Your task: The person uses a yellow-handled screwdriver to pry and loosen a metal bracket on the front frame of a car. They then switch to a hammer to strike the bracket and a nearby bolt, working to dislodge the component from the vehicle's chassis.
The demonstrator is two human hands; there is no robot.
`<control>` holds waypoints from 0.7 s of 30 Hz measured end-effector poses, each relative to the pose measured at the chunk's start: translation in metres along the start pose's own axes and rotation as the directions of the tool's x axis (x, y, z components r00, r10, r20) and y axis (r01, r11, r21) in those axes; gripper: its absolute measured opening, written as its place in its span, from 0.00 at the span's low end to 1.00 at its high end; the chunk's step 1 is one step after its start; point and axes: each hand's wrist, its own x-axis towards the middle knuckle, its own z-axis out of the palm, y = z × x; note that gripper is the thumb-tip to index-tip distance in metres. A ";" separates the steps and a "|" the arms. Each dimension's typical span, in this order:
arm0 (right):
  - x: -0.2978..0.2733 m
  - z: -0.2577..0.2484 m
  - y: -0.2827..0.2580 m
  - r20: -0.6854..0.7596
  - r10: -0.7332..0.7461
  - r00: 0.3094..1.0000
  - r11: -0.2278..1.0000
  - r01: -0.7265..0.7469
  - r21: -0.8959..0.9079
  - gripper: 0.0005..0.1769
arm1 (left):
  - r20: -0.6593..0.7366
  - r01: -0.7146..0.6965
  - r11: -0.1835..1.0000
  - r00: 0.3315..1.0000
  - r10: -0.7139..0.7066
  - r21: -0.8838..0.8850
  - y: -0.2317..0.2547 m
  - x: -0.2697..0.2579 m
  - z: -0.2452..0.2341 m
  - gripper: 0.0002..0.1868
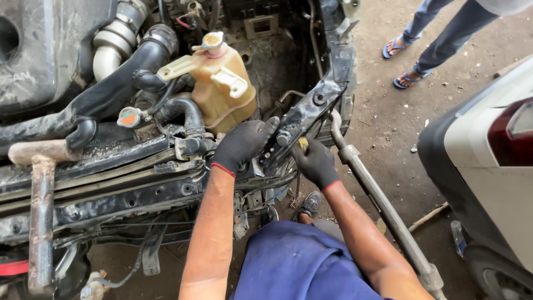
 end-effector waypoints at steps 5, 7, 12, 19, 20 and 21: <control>-0.072 -0.037 0.024 0.101 0.179 0.979 0.945 -0.199 0.261 0.21 | 0.014 -0.009 1.000 1.000 0.009 -0.004 0.007 0.000 -0.001 0.46; -0.102 -0.038 0.044 0.101 0.213 0.972 0.877 -0.236 0.420 0.19 | 0.021 -0.004 1.000 1.000 0.004 0.020 0.001 0.000 0.004 0.46; -0.152 -0.038 0.062 0.067 0.265 0.962 0.689 -0.237 0.685 0.20 | 0.013 0.015 0.998 1.000 -0.016 0.061 0.000 0.000 0.008 0.46; -0.170 -0.021 0.035 -0.163 0.170 0.972 0.732 -0.014 0.682 0.18 | -0.040 -0.011 0.997 0.999 0.014 0.071 0.004 -0.006 0.010 0.45; -0.164 -0.011 0.039 -0.165 0.154 0.974 0.688 0.014 0.726 0.19 | -0.044 -0.002 0.997 0.999 0.005 0.075 0.004 -0.007 0.009 0.45; -0.160 -0.001 0.048 -0.169 0.154 0.973 0.688 0.017 0.726 0.19 | -0.044 -0.006 0.997 0.999 0.009 0.077 0.003 -0.005 0.011 0.45</control>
